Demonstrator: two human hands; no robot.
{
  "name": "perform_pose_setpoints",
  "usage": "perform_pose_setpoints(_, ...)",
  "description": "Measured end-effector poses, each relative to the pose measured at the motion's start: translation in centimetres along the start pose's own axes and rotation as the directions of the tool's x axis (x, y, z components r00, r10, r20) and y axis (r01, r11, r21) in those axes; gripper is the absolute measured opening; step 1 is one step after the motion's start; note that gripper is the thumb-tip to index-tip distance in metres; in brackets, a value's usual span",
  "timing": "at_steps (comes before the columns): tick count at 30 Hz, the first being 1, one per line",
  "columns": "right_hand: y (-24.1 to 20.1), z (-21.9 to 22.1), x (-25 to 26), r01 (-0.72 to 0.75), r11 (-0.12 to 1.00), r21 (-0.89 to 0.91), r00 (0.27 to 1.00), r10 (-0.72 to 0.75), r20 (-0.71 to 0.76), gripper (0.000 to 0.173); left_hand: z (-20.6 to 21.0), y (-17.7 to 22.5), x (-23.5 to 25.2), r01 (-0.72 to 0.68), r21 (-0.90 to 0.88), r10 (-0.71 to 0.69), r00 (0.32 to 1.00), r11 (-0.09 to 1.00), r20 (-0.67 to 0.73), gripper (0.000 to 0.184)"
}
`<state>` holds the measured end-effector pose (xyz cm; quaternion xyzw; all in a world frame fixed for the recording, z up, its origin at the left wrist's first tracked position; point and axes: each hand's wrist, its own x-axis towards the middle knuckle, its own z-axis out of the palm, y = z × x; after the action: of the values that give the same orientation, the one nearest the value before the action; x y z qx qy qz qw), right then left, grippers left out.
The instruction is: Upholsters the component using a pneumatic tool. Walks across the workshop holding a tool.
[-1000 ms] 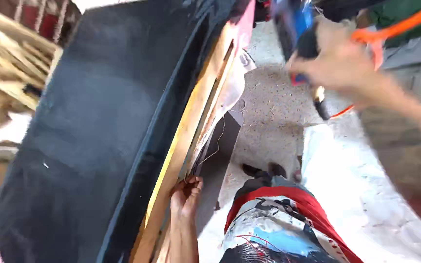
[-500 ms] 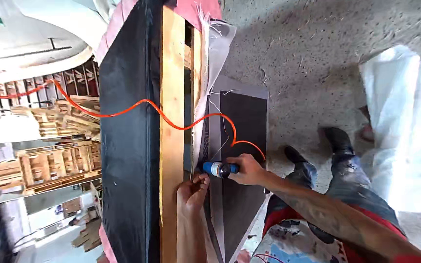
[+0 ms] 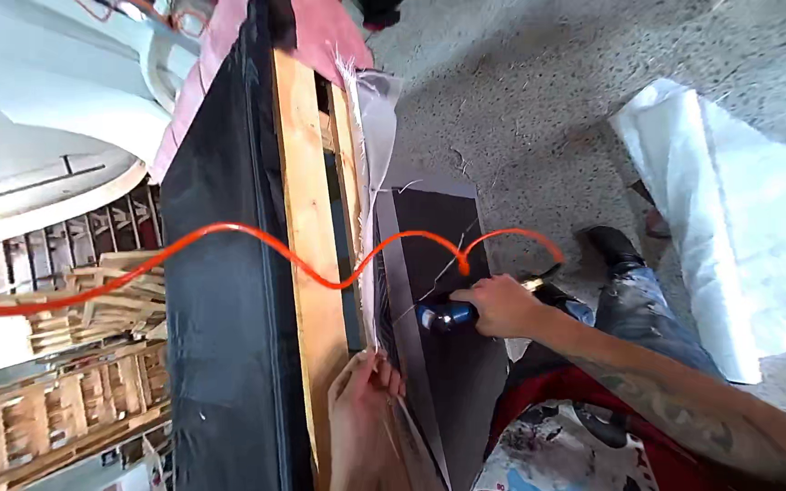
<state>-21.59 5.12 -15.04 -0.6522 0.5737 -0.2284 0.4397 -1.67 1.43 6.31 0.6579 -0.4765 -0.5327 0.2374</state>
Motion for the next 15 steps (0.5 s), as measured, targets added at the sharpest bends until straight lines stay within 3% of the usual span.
perform_pose_setpoints(1,0.8,-0.7,-0.6,-0.075,0.992,-0.099,0.997,0.077,0.016,0.043,-0.7,1.5,0.2,-0.169,0.385,0.135,0.984,0.907,0.114,0.03)
perform_pose_setpoints(2,1.7,-0.8,-1.2,-0.152,0.972,-0.179,0.987,0.159,0.024,0.037,-0.9,3.5,0.8,-0.297,0.743,0.194,0.955,0.6,0.226,0.031)
perform_pose_setpoints(3,2.6,-0.9,-1.5,-0.232,0.943,-0.239,0.969,0.246,0.032,0.029,-0.2,5.6,1.9,-0.32,0.918,0.161,0.944,0.234,0.289,0.036)
perform_pose_setpoints(4,3.6,-1.1,-1.8,-0.319,0.911,-0.26,0.941,0.338,0.031,0.023,1.4,7.8,3.5,-0.288,0.957,0.051,0.956,-0.014,0.289,0.042)
perform_pose_setpoints(6,5.9,-1.5,-2.0,-0.456,0.867,-0.203,0.885,0.465,0.0,0.027,5.1,10.5,8.4,-0.373,0.879,-0.076,0.927,-0.297,0.367,0.04)
perform_pose_setpoints(7,7.2,-1.6,-1.8,-0.497,0.855,-0.146,0.866,0.499,-0.027,0.029,6.6,11.1,11.6,-0.488,0.766,-0.114,0.865,-0.418,0.489,0.033)
perform_pose_setpoints(8,8.4,-1.6,-1.6,-0.527,0.846,-0.082,0.85,0.525,-0.041,0.034,7.7,11.2,15.1,-0.613,0.611,-0.169,0.762,-0.501,0.625,0.031)
perform_pose_setpoints(10,10.3,-2.0,-1.3,-0.57,0.811,0.13,0.812,0.58,-0.062,0.041,9.3,11.0,22.2,-0.787,0.314,-0.38,0.552,-0.531,0.742,0.042)
perform_pose_setpoints(11,11.4,-1.9,-1.3,-0.551,0.79,0.268,0.802,0.59,-0.092,0.041,10.1,10.8,24.9,-0.836,0.187,-0.514,0.477,-0.516,0.713,0.04)
perform_pose_setpoints(13,13.9,-0.7,-0.8,-0.493,0.734,0.468,0.785,0.607,-0.124,0.047,11.9,10.7,27.5,-0.893,0.051,-0.727,0.397,-0.448,0.559,0.036)
perform_pose_setpoints(15,16.2,-1.0,0.0,-0.482,0.69,0.54,0.772,0.626,-0.111,0.048,13.3,10.5,29.1,-0.923,-0.021,-0.833,0.336,-0.383,0.439,0.026)
